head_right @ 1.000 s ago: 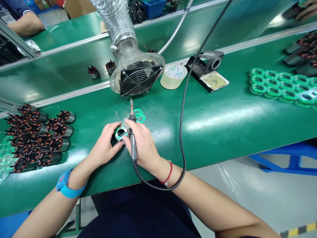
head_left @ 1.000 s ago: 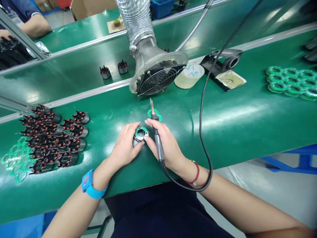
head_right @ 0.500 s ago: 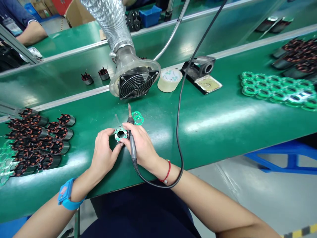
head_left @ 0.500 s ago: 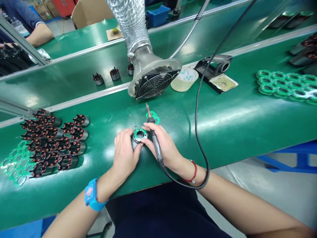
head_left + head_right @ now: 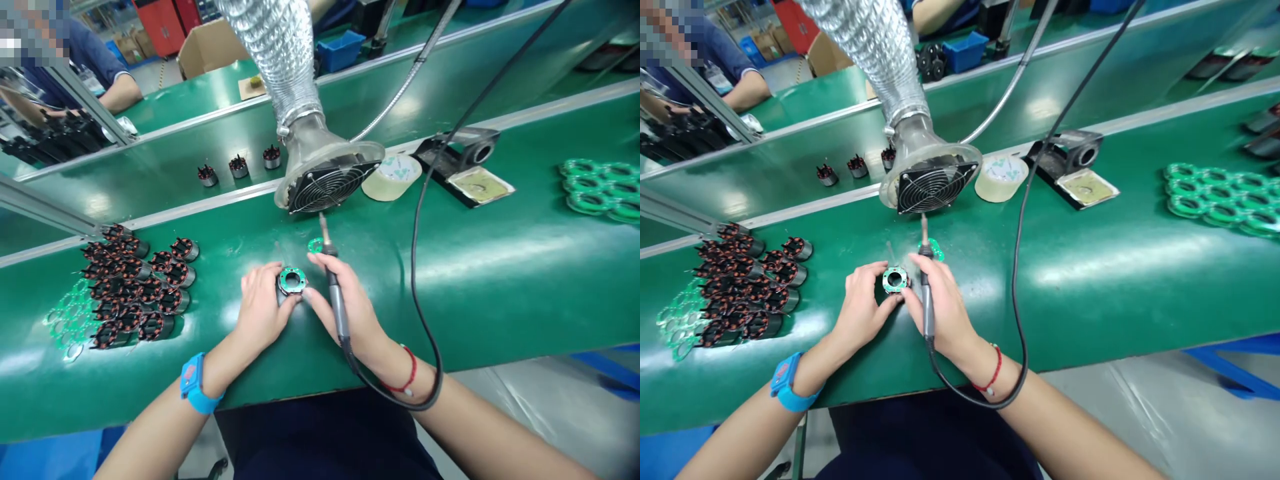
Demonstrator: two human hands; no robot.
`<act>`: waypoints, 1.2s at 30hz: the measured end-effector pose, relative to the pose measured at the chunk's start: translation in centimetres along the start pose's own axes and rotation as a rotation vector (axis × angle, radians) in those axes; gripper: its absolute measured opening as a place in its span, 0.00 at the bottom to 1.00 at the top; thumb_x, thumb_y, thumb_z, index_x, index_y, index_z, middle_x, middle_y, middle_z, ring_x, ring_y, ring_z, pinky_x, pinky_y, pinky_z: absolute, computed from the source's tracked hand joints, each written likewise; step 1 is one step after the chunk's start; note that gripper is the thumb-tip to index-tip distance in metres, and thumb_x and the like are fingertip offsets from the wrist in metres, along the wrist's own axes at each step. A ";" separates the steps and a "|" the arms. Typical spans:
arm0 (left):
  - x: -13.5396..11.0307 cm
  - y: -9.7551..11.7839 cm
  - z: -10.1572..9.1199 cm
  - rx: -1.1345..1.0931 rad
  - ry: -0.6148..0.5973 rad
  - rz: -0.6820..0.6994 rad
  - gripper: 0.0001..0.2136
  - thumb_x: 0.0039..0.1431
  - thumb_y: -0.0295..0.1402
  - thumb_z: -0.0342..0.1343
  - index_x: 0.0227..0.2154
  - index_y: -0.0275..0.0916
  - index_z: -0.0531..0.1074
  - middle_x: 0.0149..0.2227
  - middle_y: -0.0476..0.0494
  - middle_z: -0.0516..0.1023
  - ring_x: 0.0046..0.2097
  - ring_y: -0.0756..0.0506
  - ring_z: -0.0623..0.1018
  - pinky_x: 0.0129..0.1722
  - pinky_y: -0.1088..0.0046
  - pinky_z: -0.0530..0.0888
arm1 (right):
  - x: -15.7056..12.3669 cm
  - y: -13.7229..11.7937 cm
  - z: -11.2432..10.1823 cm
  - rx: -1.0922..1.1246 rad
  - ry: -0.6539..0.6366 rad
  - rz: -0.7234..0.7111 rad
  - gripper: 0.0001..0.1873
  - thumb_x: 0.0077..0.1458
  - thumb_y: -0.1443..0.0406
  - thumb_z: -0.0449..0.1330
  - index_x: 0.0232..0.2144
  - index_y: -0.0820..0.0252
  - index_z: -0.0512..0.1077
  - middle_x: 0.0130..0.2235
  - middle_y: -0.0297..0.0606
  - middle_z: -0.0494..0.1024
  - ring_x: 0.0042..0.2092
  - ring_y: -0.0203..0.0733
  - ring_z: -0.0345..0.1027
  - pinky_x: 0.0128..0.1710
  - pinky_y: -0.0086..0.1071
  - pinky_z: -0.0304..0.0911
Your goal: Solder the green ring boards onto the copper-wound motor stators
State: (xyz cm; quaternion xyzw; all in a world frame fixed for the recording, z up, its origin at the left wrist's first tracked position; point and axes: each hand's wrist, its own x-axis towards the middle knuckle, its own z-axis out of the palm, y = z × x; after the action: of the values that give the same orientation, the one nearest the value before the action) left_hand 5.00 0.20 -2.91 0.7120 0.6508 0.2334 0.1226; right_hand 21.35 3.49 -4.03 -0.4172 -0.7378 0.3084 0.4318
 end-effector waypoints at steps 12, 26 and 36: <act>11.1 -9.3 -7.9 0.745 0.035 -0.520 0.19 0.57 0.39 0.54 0.45 0.28 0.69 0.51 0.27 0.70 0.55 0.31 0.66 0.52 0.56 0.64 | 0.0 0.4 -1.5 0.053 0.111 0.047 0.22 0.57 0.66 0.56 0.54 0.53 0.60 0.52 0.45 0.71 0.52 0.48 0.68 0.53 0.49 0.65; 22.2 -16.0 -10.7 0.559 0.095 -0.594 0.24 0.62 0.37 0.50 0.59 0.33 0.57 0.55 0.31 0.68 0.56 0.36 0.70 0.56 0.52 0.64 | 1.2 1.1 -1.3 -0.191 0.215 -0.113 0.20 0.59 0.66 0.52 0.54 0.57 0.61 0.46 0.44 0.74 0.46 0.47 0.71 0.43 0.41 0.71; 25.9 -15.9 -9.8 0.487 0.150 -0.759 0.18 0.61 0.38 0.53 0.52 0.36 0.66 0.52 0.39 0.70 0.50 0.42 0.73 0.48 0.57 0.73 | 0.5 2.2 -0.7 -0.312 0.138 -0.214 0.25 0.58 0.66 0.53 0.58 0.56 0.59 0.49 0.42 0.76 0.49 0.47 0.73 0.42 0.38 0.74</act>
State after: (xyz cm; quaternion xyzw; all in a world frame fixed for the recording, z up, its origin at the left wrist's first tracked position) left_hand -12.54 26.39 2.39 0.4124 0.9086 0.0630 -0.0189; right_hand 22.58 5.01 -5.40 -0.4185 -0.7855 0.1136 0.4416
